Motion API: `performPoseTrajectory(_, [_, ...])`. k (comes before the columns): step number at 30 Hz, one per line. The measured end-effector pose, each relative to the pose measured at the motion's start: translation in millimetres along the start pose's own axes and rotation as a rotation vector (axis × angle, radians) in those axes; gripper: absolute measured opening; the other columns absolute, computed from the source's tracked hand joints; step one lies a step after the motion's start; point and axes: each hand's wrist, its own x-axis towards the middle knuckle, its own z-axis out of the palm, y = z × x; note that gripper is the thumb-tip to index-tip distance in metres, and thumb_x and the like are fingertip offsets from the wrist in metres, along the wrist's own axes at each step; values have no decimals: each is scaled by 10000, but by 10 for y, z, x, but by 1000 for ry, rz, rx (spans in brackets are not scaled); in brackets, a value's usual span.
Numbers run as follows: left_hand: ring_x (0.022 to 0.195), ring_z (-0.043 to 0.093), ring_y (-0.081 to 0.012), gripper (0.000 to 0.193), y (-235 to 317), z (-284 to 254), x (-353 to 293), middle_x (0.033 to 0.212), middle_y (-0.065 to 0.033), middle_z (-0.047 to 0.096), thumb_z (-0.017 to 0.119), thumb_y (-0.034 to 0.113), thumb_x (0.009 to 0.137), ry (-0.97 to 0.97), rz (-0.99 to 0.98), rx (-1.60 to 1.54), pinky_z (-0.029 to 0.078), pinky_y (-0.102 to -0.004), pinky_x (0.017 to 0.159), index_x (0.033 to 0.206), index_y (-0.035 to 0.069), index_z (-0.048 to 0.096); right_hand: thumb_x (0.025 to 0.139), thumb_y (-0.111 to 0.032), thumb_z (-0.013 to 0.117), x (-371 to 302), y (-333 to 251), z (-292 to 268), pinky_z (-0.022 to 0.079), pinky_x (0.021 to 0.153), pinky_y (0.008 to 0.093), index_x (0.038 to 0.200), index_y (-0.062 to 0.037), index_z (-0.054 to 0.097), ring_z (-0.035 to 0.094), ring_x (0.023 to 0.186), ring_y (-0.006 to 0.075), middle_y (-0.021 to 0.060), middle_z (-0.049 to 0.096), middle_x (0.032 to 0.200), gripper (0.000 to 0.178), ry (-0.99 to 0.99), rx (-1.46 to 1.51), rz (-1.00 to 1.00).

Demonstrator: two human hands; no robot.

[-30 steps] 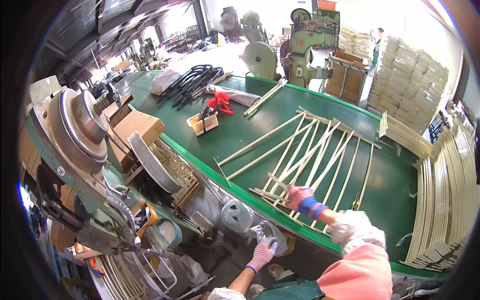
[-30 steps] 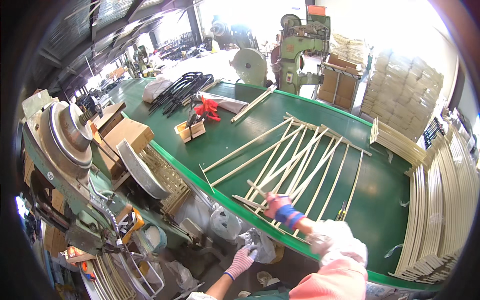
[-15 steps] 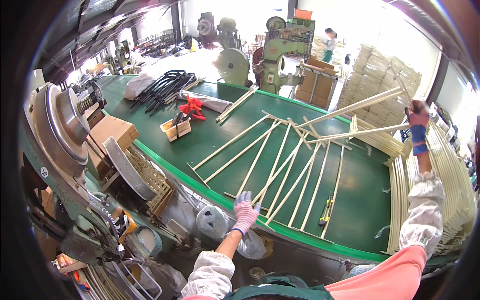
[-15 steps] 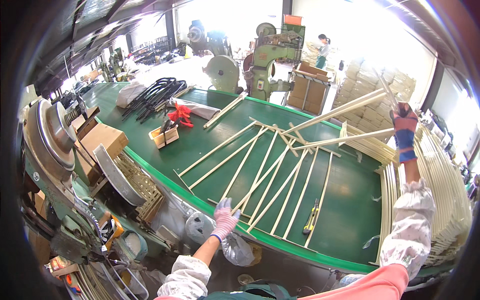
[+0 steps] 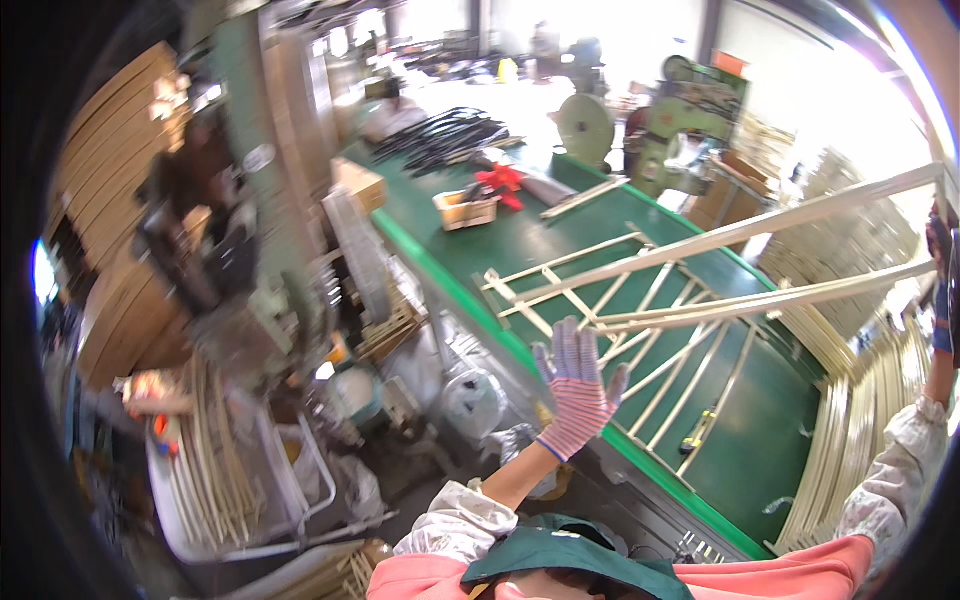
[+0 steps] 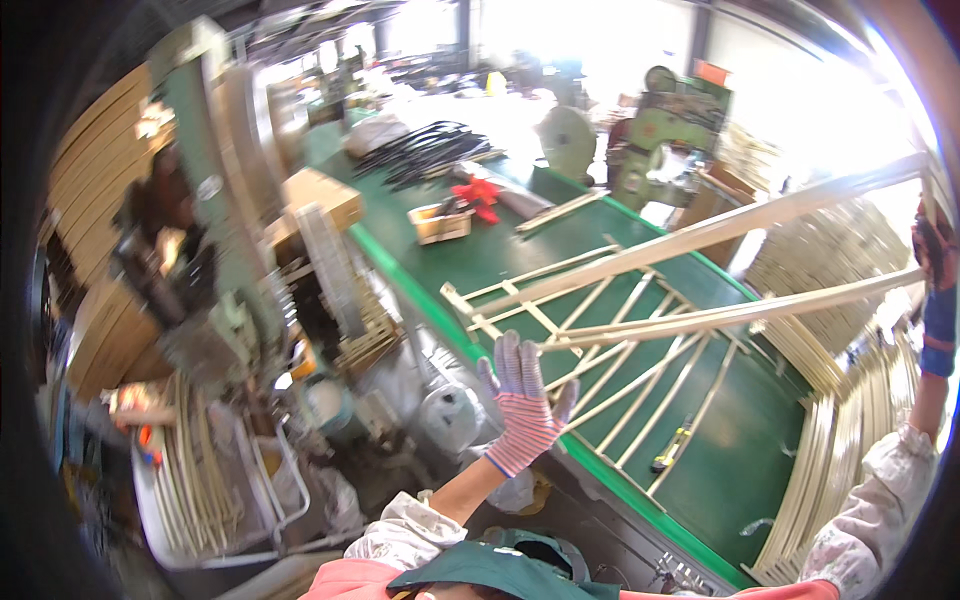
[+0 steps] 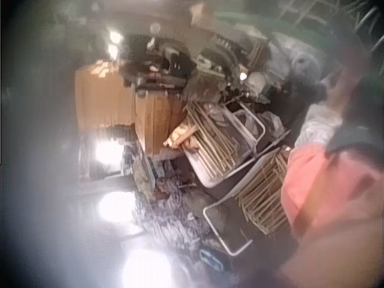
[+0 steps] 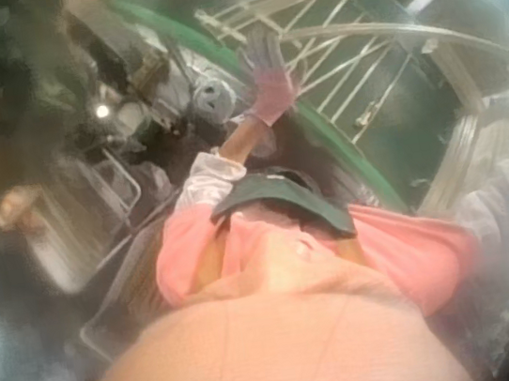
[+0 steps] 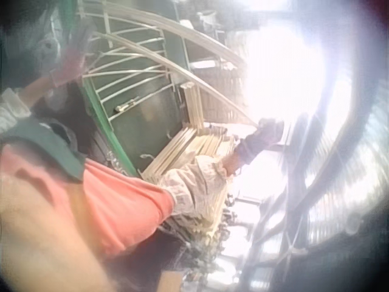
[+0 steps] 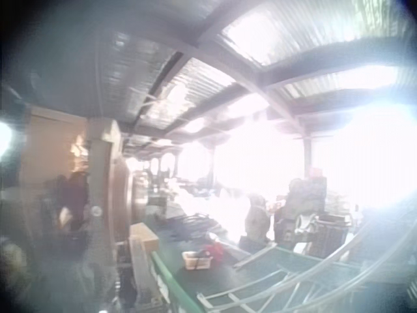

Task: The person assembles wooden frames by picking up thin wooden sticks, inserting them into a press machine, and stacking the finished frames on a green table. The process is repeated multiple times with consistent hand movements and tool use.

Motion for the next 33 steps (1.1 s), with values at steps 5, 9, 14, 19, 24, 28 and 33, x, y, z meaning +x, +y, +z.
performPoseTrajectory(5, [1311, 211, -457, 855, -114, -870, -102, 1385, -320, 227, 582, 439, 811, 188, -11, 84, 65, -587, 1044, 1387, -37, 167, 740, -111, 700, -480, -150, 1459, 449, 548, 208, 1116, -46, 565, 550, 649, 67, 8, 624, 844, 405, -192, 6, -24])
performPoseTrajectory(9, [1289, 259, -420, 828, -358, -1521, -441, 1381, -267, 264, 591, 421, 808, 99, -148, 148, 96, -571, 1047, 1376, -36, 198, 675, -120, 750, -1383, -934, 2856, 473, 575, 223, 1083, -38, 577, 577, 679, 73, 14, 636, 832, 450, -485, 129, -65])
performPoseTrajectory(14, [1199, 366, -367, 759, -513, -2045, -849, 1283, -218, 395, 578, 386, 836, 93, -251, -20, 240, -468, 1027, 1367, -40, 242, 544, -71, 828, -2920, -2361, 4126, 504, 634, 231, 984, -20, 615, 597, 715, 70, 24, 650, 792, 492, -1136, 361, 69])
performPoseTrajectory(19, [1090, 414, -362, 670, -922, -2506, -1185, 1175, -202, 440, 596, 380, 813, 77, -448, 13, 305, -457, 948, 1303, -8, 354, 563, -68, 836, -4364, -3157, 4977, 496, 634, 232, 957, 5, 620, 573, 698, 70, 16, 634, 765, 455, -1487, 366, 230])
performPoseTrajectory(24, [950, 515, -255, 451, -1238, -2770, -1428, 1076, -165, 499, 680, 211, 799, 260, -865, -205, 429, -365, 836, 1124, -15, 464, 683, -61, 771, -5388, -3254, 5263, 487, 645, 229, 1078, 41, 558, 589, 711, 87, 53, 636, 836, 460, -1635, 784, 737])
performPoseTrajectory(28, [821, 515, -74, 384, -1319, -2823, -1580, 941, -34, 555, 661, 168, 843, 332, -1165, -770, 447, -224, 703, 1123, 15, 449, 782, -72, 665, -5905, -3163, 5407, 474, 755, 228, 1157, 19, 531, 574, 846, 84, 39, 619, 976, 408, -1742, 928, 888])
performPoseTrajectory(33, [726, 622, -177, 205, -1498, -2832, -1697, 866, -80, 644, 637, 152, 846, 320, -1515, -1098, 522, -320, 607, 1002, 45, 557, 784, 10, 525, -6296, -3040, 5569, 463, 798, 228, 1128, -9, 556, 582, 902, 113, 35, 616, 1012, 345, -1884, 935, 1083])
